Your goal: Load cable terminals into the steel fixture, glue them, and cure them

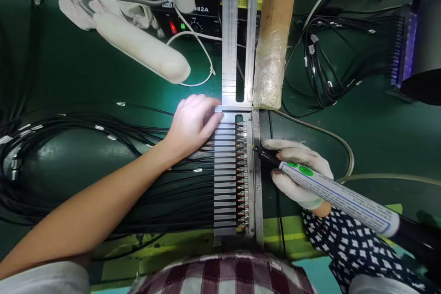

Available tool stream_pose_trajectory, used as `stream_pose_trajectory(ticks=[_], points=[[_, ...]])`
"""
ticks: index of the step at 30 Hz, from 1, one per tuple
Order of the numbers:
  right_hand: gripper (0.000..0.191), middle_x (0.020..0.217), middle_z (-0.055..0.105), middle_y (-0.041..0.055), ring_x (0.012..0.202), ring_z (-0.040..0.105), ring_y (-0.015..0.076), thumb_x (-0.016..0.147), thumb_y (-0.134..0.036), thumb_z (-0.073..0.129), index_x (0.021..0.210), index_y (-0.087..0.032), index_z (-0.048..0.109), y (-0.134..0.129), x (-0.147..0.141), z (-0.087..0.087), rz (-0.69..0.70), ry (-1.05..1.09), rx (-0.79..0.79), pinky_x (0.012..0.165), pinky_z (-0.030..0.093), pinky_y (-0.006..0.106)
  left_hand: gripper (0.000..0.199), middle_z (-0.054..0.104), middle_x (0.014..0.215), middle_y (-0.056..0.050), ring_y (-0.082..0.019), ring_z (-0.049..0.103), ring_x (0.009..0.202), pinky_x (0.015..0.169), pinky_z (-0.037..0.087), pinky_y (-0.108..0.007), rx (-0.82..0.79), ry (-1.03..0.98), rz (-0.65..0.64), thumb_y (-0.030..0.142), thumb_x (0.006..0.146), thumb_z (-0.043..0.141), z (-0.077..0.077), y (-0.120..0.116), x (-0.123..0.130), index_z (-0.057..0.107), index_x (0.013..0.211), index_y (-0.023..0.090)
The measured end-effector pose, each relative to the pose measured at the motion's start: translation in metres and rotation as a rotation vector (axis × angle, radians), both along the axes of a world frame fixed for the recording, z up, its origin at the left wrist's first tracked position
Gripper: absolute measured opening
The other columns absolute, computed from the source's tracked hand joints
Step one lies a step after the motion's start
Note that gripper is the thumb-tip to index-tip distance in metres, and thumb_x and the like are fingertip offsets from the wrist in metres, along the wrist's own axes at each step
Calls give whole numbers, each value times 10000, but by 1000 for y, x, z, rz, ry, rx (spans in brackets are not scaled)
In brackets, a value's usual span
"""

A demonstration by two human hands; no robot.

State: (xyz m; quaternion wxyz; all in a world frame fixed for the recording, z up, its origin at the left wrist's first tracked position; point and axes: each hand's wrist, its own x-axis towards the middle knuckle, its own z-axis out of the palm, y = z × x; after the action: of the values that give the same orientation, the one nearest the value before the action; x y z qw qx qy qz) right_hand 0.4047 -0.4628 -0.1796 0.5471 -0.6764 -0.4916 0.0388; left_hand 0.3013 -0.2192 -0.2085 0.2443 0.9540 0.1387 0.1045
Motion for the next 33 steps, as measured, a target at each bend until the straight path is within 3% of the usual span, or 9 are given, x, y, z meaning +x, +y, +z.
stream_pose_trajectory(ticks=[9, 33], points=[[165, 1024, 790, 124, 919, 775, 242, 818, -240, 769, 941, -216, 661, 4, -3, 0, 3, -9, -119, 821, 653, 364, 224, 612, 852, -48, -220, 526, 841, 792, 382, -354, 1, -21, 3, 328, 967, 487, 0, -1, 0, 641, 1044, 185], [178, 1018, 791, 118, 921, 775, 237, 813, -240, 783, 945, -213, 666, 3, -3, 0, 28, 11, -111, 822, 653, 354, 210, 602, 845, -48, -225, 532, 858, 814, 399, -365, 1, -24, 7, 321, 964, 491, 0, -1, 0, 634, 1044, 189]])
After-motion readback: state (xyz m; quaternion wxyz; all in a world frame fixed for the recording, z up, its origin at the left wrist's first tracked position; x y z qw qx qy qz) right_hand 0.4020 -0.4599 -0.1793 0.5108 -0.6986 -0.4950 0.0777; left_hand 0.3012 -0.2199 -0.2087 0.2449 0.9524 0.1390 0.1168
